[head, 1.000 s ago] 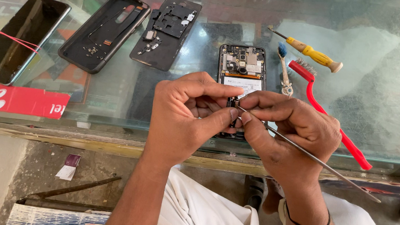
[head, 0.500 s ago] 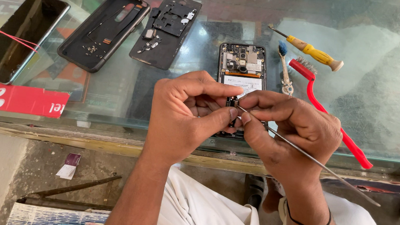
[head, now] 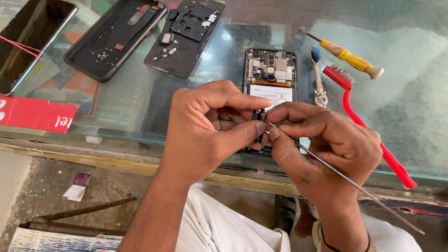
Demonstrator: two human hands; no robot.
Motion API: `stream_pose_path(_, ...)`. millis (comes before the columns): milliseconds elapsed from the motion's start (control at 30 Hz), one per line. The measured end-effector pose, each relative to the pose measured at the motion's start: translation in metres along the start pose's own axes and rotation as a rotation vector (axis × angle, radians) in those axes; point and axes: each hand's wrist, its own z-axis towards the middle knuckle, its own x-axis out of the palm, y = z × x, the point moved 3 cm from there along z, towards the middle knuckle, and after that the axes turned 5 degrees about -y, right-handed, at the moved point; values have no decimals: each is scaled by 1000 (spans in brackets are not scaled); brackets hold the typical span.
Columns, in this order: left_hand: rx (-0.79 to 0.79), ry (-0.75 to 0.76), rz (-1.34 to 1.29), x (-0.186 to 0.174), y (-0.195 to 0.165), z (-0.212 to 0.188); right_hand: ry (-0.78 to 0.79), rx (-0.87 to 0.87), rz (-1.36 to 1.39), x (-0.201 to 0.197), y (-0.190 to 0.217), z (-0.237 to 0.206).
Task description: The person uses tweezers to remove a small component from a disassembled smartphone, then places it back into the phone. They then use a toothbrush to clean the removed component.
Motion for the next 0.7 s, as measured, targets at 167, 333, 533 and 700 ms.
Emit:
stream_pose_path(167,13,4,0,1,-1,0,3,-48,49,0,2,0)
stream_pose_path(333,16,0,1,1,0,-1,-1,-31,14,-1,-4,-4)
stream_pose_path(533,18,3,9,0,0,-1,25,-35,20,-1,-6,-6)
stream_pose_path(700,15,-5,9,1,1,-1,4,-33,-7,-1,-6,-5)
